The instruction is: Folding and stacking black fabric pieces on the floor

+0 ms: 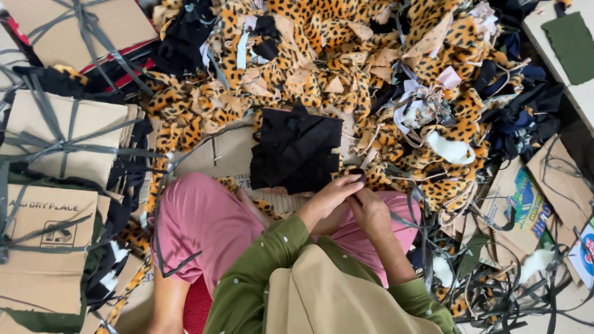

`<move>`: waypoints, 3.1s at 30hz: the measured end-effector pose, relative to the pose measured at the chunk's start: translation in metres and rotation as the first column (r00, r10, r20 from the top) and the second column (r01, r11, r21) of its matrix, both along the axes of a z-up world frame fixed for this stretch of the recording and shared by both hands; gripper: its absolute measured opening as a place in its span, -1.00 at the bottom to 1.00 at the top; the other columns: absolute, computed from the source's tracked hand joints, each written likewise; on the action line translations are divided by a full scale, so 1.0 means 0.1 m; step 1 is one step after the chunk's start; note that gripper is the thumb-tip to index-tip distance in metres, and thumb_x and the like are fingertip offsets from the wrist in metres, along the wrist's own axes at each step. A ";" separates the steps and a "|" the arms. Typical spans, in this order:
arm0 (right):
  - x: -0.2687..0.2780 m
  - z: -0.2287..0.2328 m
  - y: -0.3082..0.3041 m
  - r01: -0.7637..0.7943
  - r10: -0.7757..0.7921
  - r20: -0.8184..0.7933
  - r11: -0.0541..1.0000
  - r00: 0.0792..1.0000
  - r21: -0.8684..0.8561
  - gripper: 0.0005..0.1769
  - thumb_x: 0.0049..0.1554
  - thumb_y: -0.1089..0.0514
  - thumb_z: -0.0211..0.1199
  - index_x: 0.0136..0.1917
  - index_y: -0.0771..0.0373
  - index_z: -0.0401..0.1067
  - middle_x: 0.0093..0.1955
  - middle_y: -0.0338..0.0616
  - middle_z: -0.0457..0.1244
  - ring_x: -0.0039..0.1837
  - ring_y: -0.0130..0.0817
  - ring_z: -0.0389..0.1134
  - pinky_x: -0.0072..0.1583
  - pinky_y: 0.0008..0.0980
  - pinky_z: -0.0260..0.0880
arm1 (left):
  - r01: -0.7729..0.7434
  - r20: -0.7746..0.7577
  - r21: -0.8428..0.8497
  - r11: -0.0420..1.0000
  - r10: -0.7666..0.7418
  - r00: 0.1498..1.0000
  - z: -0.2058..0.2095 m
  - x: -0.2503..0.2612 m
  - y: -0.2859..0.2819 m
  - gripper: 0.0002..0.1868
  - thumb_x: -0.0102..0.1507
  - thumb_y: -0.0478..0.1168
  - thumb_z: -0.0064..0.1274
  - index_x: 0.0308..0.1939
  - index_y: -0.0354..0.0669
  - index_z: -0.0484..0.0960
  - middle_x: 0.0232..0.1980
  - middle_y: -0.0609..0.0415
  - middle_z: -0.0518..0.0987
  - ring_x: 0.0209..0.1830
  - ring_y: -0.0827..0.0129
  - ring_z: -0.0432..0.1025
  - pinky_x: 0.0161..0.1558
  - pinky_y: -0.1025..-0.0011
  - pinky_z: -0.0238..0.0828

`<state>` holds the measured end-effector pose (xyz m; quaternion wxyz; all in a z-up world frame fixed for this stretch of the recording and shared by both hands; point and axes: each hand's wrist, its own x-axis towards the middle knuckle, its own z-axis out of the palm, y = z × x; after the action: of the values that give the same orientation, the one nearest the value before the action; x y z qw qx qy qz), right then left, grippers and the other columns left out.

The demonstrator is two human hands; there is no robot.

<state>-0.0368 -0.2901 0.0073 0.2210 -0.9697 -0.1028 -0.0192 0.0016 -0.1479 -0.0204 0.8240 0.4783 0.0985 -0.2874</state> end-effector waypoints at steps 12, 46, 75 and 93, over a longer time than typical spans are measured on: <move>0.18 0.66 0.54 0.628 0.115 -0.854 0.630 0.507 0.457 -0.07 0.28 -0.50 -0.19 0.60 0.22 0.12 0.63 0.16 -0.03 0.50 0.23 0.14 0.39 0.19 0.24 | -0.002 -0.128 -0.036 0.999 -0.002 0.992 0.59 -0.64 0.96 -0.49 0.34 -0.22 0.06 0.40 0.16 0.49 0.51 -0.23 0.20 0.47 0.03 0.19 0.33 0.06 0.26; 1.00 -0.49 1.68 0.028 0.047 -0.263 0.961 0.964 0.274 -0.59 0.23 -0.10 0.38 0.19 0.19 0.48 0.00 0.05 0.40 0.15 0.06 0.44 0.09 0.04 0.51 | -0.212 0.139 0.805 0.555 0.172 0.975 -0.35 -0.15 2.37 -0.56 0.26 -0.27 -0.05 0.24 0.06 0.55 0.09 -0.07 0.59 0.17 -0.04 0.47 0.14 0.07 0.46; 0.91 -0.38 1.84 -0.456 0.201 -0.507 0.768 0.838 -0.450 -0.26 0.27 -0.50 -0.30 0.63 -0.63 -0.44 0.75 -0.16 -0.65 0.71 -0.08 -0.75 0.46 0.61 -0.56 | 0.309 -0.268 0.951 0.009 -0.473 0.839 -0.21 -0.17 1.74 -0.09 0.40 0.03 -0.11 0.62 0.34 -0.43 0.66 -0.02 -0.62 0.64 -0.07 -0.67 0.44 -0.36 -0.43; 2.13 0.68 2.99 -0.541 0.573 -0.010 0.767 0.819 -0.346 -0.29 0.31 -0.20 -0.03 0.66 -0.10 -0.05 0.76 0.02 -0.46 0.74 -0.02 -0.53 0.51 0.47 -0.26 | -0.142 0.160 0.981 0.132 -0.138 0.977 1.09 0.80 2.82 -0.02 0.33 -0.24 0.07 0.64 -0.05 -0.28 0.66 -0.24 -0.49 0.65 -0.13 -0.55 0.43 -0.43 -0.42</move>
<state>0.1762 0.0093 0.0753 0.0442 -0.9161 -0.3981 0.0183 0.0819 0.1341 0.0887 0.3093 0.9295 0.1756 -0.0973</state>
